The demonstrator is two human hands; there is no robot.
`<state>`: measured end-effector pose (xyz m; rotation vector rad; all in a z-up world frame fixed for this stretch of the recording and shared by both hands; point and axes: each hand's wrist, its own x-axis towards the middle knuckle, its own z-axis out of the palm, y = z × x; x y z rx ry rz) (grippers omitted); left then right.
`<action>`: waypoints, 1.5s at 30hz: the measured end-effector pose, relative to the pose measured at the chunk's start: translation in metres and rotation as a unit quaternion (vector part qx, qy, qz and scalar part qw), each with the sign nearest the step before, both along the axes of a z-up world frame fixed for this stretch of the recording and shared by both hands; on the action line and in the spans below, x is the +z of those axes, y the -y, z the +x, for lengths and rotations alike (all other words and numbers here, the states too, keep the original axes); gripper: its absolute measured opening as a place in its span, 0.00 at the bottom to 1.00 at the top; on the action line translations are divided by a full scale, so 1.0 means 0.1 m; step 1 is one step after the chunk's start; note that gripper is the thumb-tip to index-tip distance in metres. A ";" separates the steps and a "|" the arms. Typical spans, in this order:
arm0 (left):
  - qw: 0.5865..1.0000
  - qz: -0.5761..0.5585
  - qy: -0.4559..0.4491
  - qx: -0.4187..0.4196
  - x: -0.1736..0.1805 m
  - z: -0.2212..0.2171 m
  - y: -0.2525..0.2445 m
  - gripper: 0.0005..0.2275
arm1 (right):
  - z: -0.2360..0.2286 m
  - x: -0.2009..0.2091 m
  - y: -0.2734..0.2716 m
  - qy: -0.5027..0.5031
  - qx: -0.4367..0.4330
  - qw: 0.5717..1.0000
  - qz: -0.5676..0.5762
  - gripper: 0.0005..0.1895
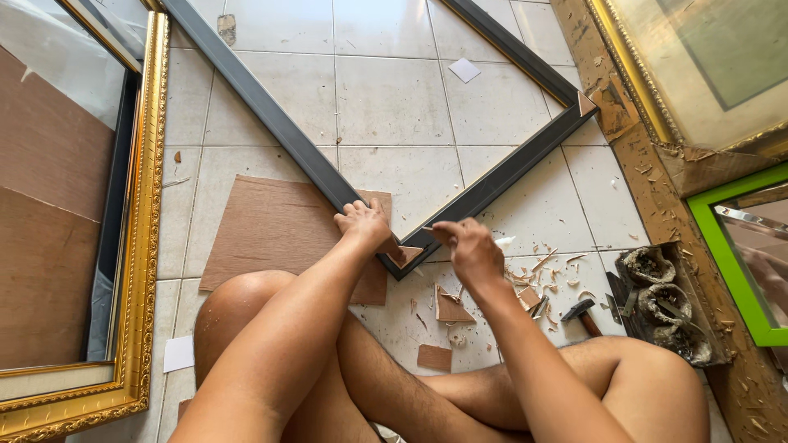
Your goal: The person applies glue to wooden corner pieces and attaches them to the corners of a large black frame while sitting on the floor.
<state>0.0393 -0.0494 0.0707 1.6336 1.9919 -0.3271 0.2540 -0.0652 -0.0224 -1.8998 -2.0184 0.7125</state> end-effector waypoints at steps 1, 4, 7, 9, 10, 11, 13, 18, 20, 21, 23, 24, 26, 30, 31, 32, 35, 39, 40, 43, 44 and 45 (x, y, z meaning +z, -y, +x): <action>1.000 0.007 -0.002 0.001 0.01 0.00 0.00 0.20 | 0.02 -0.06 -0.12 0.072 0.030 0.996 0.039 0.21; 1.000 0.020 -0.009 -0.006 0.03 0.01 -0.02 0.20 | -0.10 -0.15 -0.28 0.091 0.072 0.992 0.052 0.17; 0.999 0.028 -0.022 -0.008 0.04 0.00 0.00 0.19 | -0.25 -0.04 -0.27 0.068 0.121 0.990 0.036 0.14; 0.999 0.031 -0.028 -0.005 0.04 0.01 0.02 0.19 | -0.25 0.04 -0.29 0.098 0.154 0.982 0.046 0.12; 0.999 0.030 -0.031 -0.002 0.03 0.00 0.02 0.20 | -0.23 0.06 -0.33 0.102 0.149 0.982 0.049 0.12; 0.999 0.031 -0.034 0.000 0.03 -0.01 0.02 0.21 | -0.22 0.09 -0.38 0.105 0.145 0.982 0.052 0.12; 0.999 0.035 -0.035 -0.003 -0.03 -0.01 -0.01 0.21 | -0.34 0.33 -0.27 0.071 0.148 0.986 0.015 0.11; 0.998 0.045 -0.045 -0.014 -0.15 -0.01 -0.07 0.22 | -0.33 0.41 -0.35 0.147 0.210 0.966 0.028 0.11; 0.997 0.060 -0.037 -0.024 -0.22 -0.04 -0.10 0.26 | -0.31 0.22 -0.47 0.115 0.219 0.968 0.046 0.09; 0.997 0.059 -0.037 -0.025 -0.22 -0.03 -0.08 0.26 | -0.33 0.25 -0.47 0.115 0.218 0.968 0.045 0.09; 0.996 0.070 -0.039 -0.026 -0.21 -0.02 -0.05 0.25 | -0.38 0.33 -0.48 0.214 0.245 0.946 -0.004 0.08; 0.996 0.071 -0.040 -0.026 -0.20 -0.03 -0.05 0.25 | -0.38 0.29 -0.50 0.214 0.245 0.946 -0.003 0.08; 0.996 0.066 -0.048 -0.023 -0.20 -0.04 -0.04 0.25 | -0.39 0.21 -0.55 0.241 0.243 0.939 0.030 0.09; 0.996 0.066 -0.051 -0.024 -0.33 -0.10 -0.10 0.29 | -0.22 0.11 -0.45 0.254 0.202 0.946 -0.005 0.11; 0.997 0.055 -0.044 -0.020 -0.35 -0.14 -0.14 0.30 | -0.14 0.07 -0.42 0.238 0.149 0.959 0.037 0.10; 0.998 0.044 -0.037 -0.015 -0.37 -0.18 -0.19 0.30 | -0.05 0.03 -0.40 0.220 0.094 0.968 0.080 0.11; 1.000 -0.001 -0.031 0.001 -0.53 -0.43 -0.53 0.50 | 0.07 0.05 0.16 0.024 -0.033 0.999 -0.003 0.11; 0.993 0.081 0.000 0.087 -0.63 -0.55 -0.63 0.35 | 0.12 -0.24 0.73 -0.048 -0.050 0.991 -0.115 0.11; 0.970 0.114 0.090 0.195 -0.64 -0.54 -0.63 0.42 | 0.11 -0.25 0.82 -0.055 -0.057 0.990 -0.113 0.10; 0.872 0.180 0.211 0.403 -0.72 -0.49 -0.65 0.44 | 0.14 -0.39 0.87 0.023 -0.058 0.996 -0.064 0.10; 0.803 0.211 0.239 0.504 -0.76 -0.47 -0.66 0.39 | 0.15 -0.45 0.86 0.109 -0.049 0.993 -0.017 0.10; 0.803 0.211 0.240 0.503 -0.76 -0.45 -0.68 0.39 | 0.08 -0.36 0.85 0.108 -0.050 0.993 -0.016 0.10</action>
